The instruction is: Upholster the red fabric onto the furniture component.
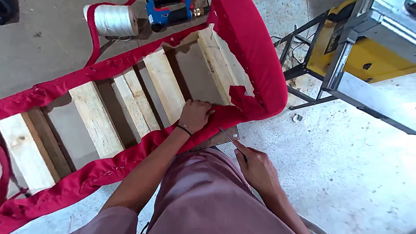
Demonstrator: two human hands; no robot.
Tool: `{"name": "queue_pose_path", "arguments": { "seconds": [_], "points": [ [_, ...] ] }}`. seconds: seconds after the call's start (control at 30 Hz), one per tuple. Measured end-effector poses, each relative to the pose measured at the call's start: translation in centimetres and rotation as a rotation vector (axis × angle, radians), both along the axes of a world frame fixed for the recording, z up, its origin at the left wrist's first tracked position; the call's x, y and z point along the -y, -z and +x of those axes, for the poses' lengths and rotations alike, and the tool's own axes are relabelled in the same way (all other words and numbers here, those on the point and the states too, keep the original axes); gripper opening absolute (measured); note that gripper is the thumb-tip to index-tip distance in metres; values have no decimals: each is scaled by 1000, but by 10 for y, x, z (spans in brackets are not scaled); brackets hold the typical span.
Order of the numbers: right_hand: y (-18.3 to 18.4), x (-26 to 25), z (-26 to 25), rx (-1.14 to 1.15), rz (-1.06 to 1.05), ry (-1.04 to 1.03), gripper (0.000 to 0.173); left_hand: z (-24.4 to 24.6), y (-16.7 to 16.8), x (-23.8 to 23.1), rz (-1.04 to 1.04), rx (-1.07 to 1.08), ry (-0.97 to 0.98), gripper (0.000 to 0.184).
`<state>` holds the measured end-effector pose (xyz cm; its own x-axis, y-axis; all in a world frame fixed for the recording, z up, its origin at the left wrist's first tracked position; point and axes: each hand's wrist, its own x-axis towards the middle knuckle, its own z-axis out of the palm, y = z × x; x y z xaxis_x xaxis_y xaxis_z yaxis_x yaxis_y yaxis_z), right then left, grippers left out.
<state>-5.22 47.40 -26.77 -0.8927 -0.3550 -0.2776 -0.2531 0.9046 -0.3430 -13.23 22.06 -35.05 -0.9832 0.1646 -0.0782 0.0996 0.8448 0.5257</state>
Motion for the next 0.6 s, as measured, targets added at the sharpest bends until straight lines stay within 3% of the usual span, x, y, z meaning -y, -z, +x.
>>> {"name": "queue_pose_path", "arguments": {
  "seconds": [0.27,0.47,0.6],
  "points": [
    [-25,35,0,66,253,16,42,0,5,6,93,-67,6,29],
    [-66,102,-29,371,653,-23,48,-2,7,9,129,-69,15,29],
    [-69,129,-39,473,777,-26,53,1,12,7,163,-100,19,26]
  ]
}}
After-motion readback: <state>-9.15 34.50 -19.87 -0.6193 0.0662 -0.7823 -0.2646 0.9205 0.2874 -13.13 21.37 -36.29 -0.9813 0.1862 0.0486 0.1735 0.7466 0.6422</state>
